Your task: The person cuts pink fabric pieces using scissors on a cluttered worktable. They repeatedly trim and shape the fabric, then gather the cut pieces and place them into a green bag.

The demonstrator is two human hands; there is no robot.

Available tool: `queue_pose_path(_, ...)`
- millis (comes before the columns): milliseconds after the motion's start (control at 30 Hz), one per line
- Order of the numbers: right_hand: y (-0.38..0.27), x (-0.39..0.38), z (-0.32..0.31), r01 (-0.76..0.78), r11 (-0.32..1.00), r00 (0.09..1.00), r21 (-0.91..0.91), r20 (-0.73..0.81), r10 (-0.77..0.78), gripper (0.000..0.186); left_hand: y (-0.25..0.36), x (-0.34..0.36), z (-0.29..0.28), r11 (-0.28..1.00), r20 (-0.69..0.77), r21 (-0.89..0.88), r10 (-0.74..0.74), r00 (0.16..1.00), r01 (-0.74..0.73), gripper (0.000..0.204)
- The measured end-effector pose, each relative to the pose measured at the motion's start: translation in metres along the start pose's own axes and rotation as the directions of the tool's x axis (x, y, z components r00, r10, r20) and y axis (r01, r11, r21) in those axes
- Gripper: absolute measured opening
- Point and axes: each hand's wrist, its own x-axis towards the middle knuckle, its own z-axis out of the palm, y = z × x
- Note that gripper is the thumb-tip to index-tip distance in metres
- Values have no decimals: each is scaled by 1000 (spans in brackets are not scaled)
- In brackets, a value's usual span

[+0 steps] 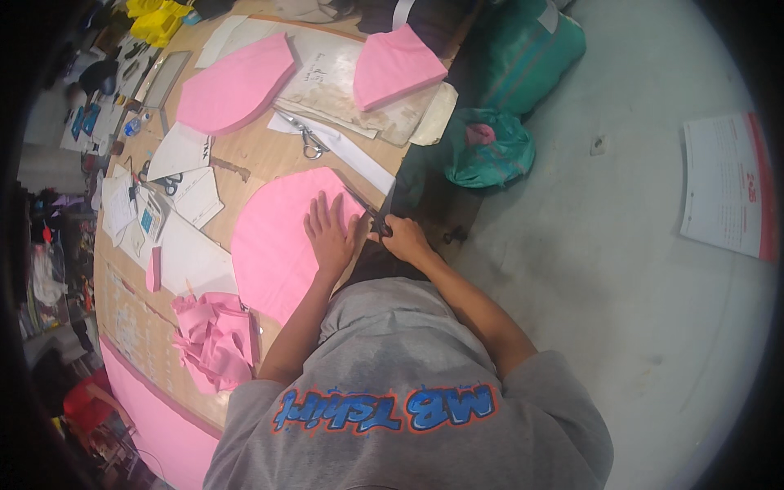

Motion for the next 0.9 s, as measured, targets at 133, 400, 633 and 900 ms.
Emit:
queue_pose_path(133,2,-1,3,2,998,1000,58,-3,-1,62,0,1,1,1000,27,-7,-30,999,30,68)
queue_pose_path(400,-7,1,-11,-77,992,994,102,90,68,66,-13,22,-4,999,-33,44,29,999,-28,71)
queue_pose_path(633,-10,15,-7,-52,995,997,90,62,47,71,-16,27,1,993,51,118,4,999,-10,74)
queue_pose_path(900,-8,16,2,-153,958,985,243,119,127,64,-17,27,1,993,20,116,19,1000,-21,75)
